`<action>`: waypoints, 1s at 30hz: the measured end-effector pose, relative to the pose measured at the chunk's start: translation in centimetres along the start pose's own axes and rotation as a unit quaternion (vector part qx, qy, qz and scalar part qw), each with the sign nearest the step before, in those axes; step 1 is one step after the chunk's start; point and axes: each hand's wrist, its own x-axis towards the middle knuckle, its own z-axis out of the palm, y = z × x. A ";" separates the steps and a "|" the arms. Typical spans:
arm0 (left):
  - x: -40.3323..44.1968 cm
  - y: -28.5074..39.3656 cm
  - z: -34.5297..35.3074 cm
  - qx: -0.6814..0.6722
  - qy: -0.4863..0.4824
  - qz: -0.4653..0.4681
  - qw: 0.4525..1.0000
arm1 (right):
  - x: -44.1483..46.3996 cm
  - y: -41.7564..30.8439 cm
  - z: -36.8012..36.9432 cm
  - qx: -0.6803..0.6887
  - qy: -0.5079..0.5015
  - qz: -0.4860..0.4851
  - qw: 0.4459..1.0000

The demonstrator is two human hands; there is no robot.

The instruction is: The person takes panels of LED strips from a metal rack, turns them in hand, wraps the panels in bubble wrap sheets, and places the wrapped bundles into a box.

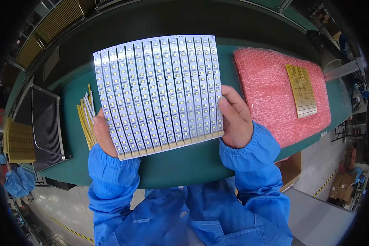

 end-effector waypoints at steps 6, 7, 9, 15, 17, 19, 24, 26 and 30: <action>0.6 -0.7 -0.2 0.003 0.007 -0.030 1.000 | -0.5 -1.1 1.0 0.021 -0.017 -0.014 1.000; 0.7 -0.8 -0.4 0.017 0.003 -0.034 0.999 | -0.5 -1.1 0.8 0.023 -0.021 -0.012 0.999; 0.7 -0.7 -0.8 0.043 -0.012 -0.033 0.998 | -0.3 -0.8 0.5 0.019 -0.027 -0.037 0.999; 0.5 -1.4 -1.3 -0.058 -0.093 -0.122 0.986 | 0.1 -0.5 -1.8 0.070 0.027 0.050 0.996; 0.3 -1.7 -0.5 -0.126 -0.108 -0.151 0.975 | 0.0 -0.3 -2.0 0.163 0.020 0.076 0.984; 0.4 -1.8 -0.5 -0.147 -0.131 -0.133 0.971 | 0.0 -0.2 -2.0 0.252 0.017 0.103 0.962; 0.5 -1.9 -0.6 -0.218 -0.161 -0.124 0.954 | 0.1 -0.2 -1.9 0.282 0.003 0.107 0.953; 0.4 -1.9 -0.4 -0.206 -0.148 -0.124 0.959 | 0.1 -0.2 -1.5 0.308 -0.021 0.099 0.946; 0.4 -1.8 -0.4 -0.196 -0.151 -0.125 0.961 | 0.1 -0.2 -1.4 0.281 0.037 0.109 0.953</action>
